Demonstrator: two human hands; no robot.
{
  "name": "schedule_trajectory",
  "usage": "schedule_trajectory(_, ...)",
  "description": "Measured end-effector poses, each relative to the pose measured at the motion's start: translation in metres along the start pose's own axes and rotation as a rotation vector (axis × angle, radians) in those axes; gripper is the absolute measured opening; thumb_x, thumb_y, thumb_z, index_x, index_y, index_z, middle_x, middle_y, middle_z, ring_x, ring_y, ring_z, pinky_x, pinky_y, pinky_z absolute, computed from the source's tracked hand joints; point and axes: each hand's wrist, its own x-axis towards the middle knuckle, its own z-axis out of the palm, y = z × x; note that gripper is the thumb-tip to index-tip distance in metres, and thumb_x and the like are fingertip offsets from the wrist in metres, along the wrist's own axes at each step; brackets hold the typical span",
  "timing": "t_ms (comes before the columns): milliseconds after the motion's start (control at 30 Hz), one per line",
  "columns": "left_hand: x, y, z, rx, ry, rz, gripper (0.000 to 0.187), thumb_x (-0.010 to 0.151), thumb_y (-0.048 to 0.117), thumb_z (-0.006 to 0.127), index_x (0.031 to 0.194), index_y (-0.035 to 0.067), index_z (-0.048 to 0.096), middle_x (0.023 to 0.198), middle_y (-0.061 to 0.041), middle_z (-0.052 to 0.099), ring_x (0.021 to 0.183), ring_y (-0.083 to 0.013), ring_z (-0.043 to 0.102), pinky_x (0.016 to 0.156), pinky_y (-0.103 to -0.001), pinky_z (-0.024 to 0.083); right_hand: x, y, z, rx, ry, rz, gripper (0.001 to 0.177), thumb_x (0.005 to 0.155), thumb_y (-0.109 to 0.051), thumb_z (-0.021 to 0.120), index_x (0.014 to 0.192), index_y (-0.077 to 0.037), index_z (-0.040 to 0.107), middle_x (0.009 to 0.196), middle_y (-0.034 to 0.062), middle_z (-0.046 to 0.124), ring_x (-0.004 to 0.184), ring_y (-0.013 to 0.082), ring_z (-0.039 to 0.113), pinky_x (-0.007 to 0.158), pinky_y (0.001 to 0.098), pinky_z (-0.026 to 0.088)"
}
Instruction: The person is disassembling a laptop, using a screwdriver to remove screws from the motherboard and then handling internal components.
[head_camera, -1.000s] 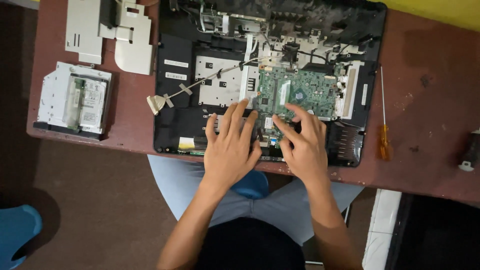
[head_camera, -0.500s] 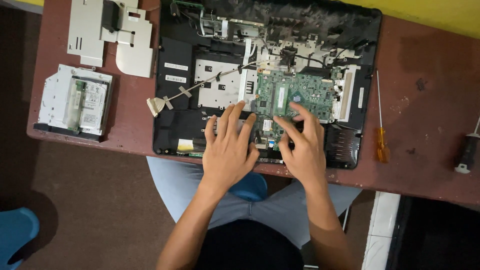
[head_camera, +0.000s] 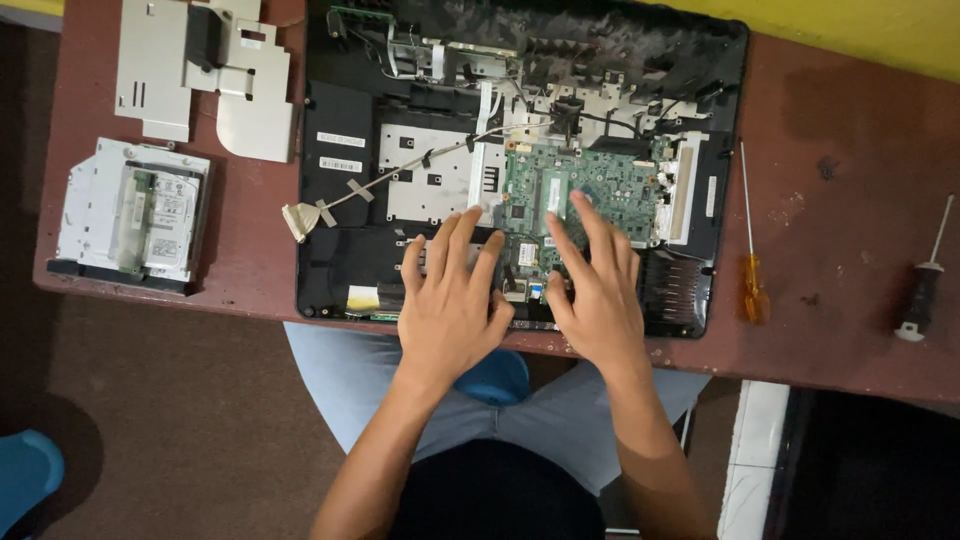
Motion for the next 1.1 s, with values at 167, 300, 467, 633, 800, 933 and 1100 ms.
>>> schedule_trajectory(167, 0.0, 0.0, 0.001, -0.009, 0.007, 0.001, 0.057, 0.081, 0.025, 0.058, 0.136, 0.011, 0.06, 0.149, -0.021, 0.049, 0.142, -0.0343, 0.041, 0.114, -0.058, 0.019, -0.004, 0.006, 0.008, -0.024, -0.002, 0.008, 0.054, 0.092, -0.008, 0.057, 0.146, -0.013, 0.062, 0.164, 0.0121, 0.04, 0.138, 0.0308, 0.04, 0.105, 0.0453, 0.033)
schedule_trajectory(300, 0.0, -0.001, 0.001, -0.012, 0.013, 0.003, 0.056, 0.081, 0.025, 0.058, 0.136, 0.011, 0.06, 0.149, -0.021, 0.049, 0.142, -0.034, 0.041, 0.114, -0.059, 0.017, -0.006, 0.01, 0.013, -0.003, 0.007, 0.028, 0.055, 0.092, -0.007, 0.055, 0.147, -0.014, 0.062, 0.163, 0.0063, 0.045, 0.141, 0.0254, 0.04, 0.106, 0.0419, 0.034)
schedule_trajectory(467, 0.002, 0.0, 0.0, -0.026, 0.022, -0.007, 0.057, 0.079, 0.023, 0.059, 0.134, 0.01, 0.061, 0.148, -0.022, 0.049, 0.142, -0.0354, 0.042, 0.112, -0.062, 0.017, -0.004, 0.01, 0.013, 0.013, 0.029, 0.028, 0.056, 0.091, -0.004, 0.055, 0.145, -0.013, 0.063, 0.161, 0.0072, 0.048, 0.14, 0.0269, 0.042, 0.105, 0.0427, 0.036)
schedule_trajectory(633, 0.003, -0.001, 0.002, -0.018, 0.031, -0.016, 0.056, 0.078, 0.023, 0.059, 0.132, 0.01, 0.062, 0.147, -0.022, 0.051, 0.14, -0.0346, 0.044, 0.111, -0.063, 0.018, 0.004, 0.003, 0.002, -0.015, -0.027, 0.034, 0.055, 0.091, -0.005, 0.056, 0.145, -0.012, 0.062, 0.158, 0.0079, 0.051, 0.135, 0.0266, 0.043, 0.102, 0.0432, 0.037)
schedule_trajectory(800, 0.004, 0.0, -0.001, -0.029, 0.043, 0.0, 0.053, 0.079, 0.022, 0.057, 0.13, 0.011, 0.064, 0.145, -0.021, 0.052, 0.138, -0.0344, 0.045, 0.109, -0.063, 0.019, 0.02, -0.002, -0.004, -0.292, -0.052, -0.051, 0.053, 0.095, -0.018, 0.058, 0.148, -0.017, 0.061, 0.136, 0.0068, 0.063, 0.124, 0.028, 0.05, 0.096, 0.0474, 0.038)
schedule_trajectory(933, 0.005, -0.001, 0.001, -0.023, 0.045, -0.007, 0.054, 0.078, 0.022, 0.058, 0.131, 0.011, 0.064, 0.145, -0.021, 0.052, 0.139, -0.0345, 0.045, 0.109, -0.064, 0.02, 0.02, -0.001, -0.003, -0.318, -0.06, -0.076, 0.051, 0.098, -0.021, 0.053, 0.148, -0.017, 0.06, 0.136, 0.0068, 0.059, 0.126, 0.0253, 0.047, 0.096, 0.044, 0.034)
schedule_trajectory(1100, 0.007, -0.001, 0.001, -0.019, 0.036, 0.0, 0.053, 0.08, 0.022, 0.056, 0.132, 0.011, 0.064, 0.145, -0.021, 0.051, 0.138, -0.0339, 0.045, 0.109, -0.061, 0.019, 0.021, -0.004, 0.0, -0.246, -0.098, -0.014, 0.052, 0.093, -0.016, 0.055, 0.144, -0.011, 0.063, 0.144, 0.0126, 0.057, 0.13, 0.0319, 0.046, 0.095, 0.0487, 0.034)
